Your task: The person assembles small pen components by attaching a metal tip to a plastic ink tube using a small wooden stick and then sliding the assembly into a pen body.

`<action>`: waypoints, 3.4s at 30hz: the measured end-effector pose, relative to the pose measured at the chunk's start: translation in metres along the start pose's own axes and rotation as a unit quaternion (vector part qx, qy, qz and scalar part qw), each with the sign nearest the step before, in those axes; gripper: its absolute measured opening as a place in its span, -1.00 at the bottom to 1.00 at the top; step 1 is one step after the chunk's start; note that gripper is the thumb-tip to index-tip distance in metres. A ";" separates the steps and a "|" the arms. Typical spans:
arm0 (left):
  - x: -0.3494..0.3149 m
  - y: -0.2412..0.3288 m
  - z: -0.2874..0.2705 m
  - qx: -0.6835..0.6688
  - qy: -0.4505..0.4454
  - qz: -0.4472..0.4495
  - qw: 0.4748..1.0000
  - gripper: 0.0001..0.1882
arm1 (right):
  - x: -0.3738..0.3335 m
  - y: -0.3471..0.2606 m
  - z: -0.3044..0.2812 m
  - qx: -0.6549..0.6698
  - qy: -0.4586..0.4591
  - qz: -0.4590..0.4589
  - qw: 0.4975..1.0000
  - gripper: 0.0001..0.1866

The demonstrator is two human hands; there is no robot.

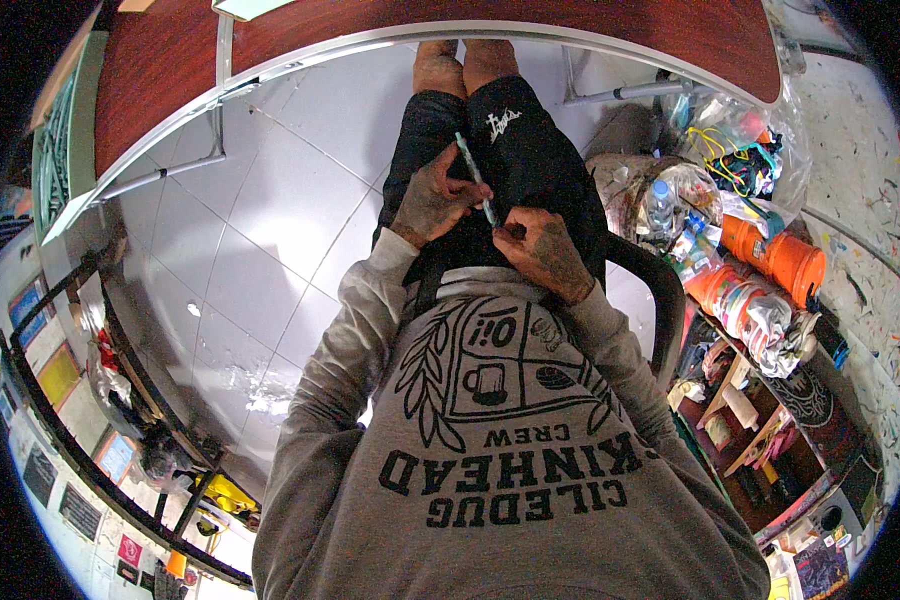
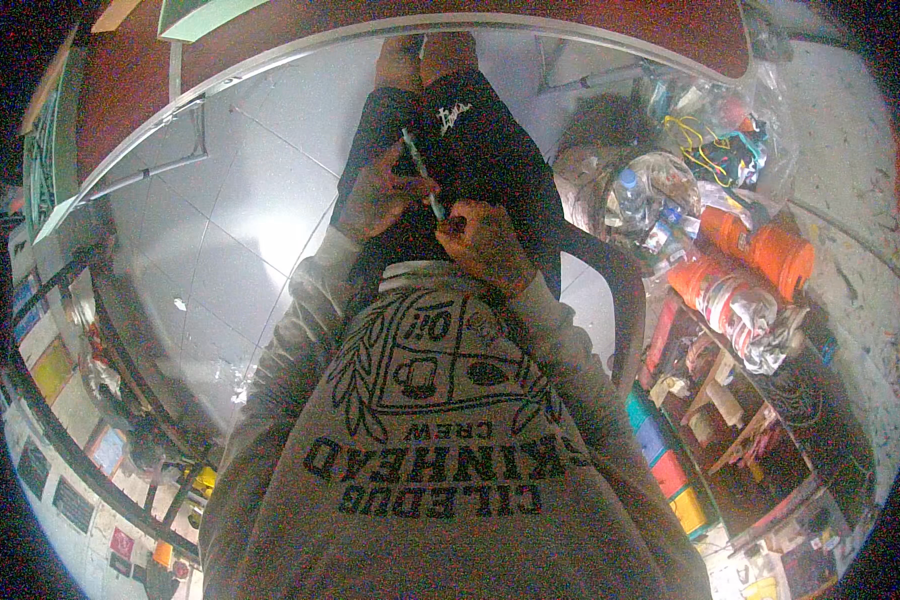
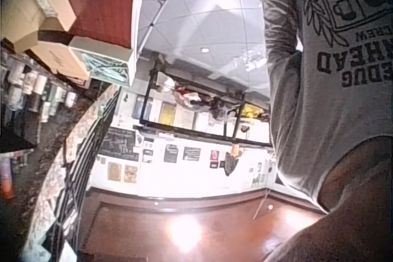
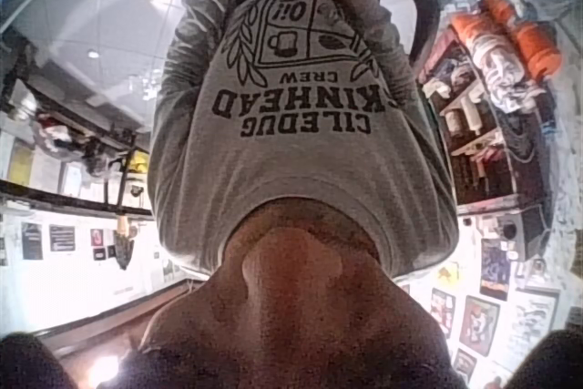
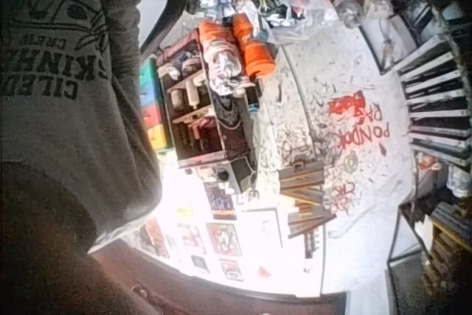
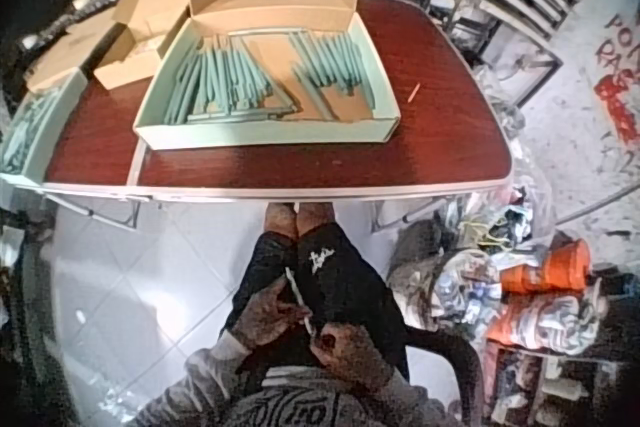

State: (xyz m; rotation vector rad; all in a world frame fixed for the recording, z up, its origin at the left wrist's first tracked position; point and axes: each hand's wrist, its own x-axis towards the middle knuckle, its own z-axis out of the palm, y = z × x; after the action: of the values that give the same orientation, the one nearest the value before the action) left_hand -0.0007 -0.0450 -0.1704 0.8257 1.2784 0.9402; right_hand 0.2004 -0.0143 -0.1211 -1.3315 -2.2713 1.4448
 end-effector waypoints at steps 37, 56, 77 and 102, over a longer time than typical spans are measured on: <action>-0.002 -0.007 -0.009 -0.008 0.032 -0.004 0.999 -0.30 | -0.062 -0.049 -0.125 0.123 0.048 0.158 0.979 -0.78; -0.012 0.121 0.040 0.042 -0.151 0.011 0.988 0.06 | -0.034 0.024 -0.186 0.123 0.156 0.130 0.971 -0.65; -0.040 0.143 0.061 0.051 -0.077 0.076 0.993 0.15 | 0.011 -0.077 -0.114 0.373 0.050 0.025 0.926 -0.70; -0.055 0.150 0.084 -0.114 -0.186 0.071 0.973 -0.08 | -0.004 -0.076 -0.134 0.453 0.182 0.001 0.873 -0.73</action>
State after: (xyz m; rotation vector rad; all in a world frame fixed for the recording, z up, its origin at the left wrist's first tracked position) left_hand 0.0630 -0.0343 -0.0017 0.8707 0.7803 0.9723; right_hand 0.2280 0.0601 0.0113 -1.1208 -1.0836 1.7224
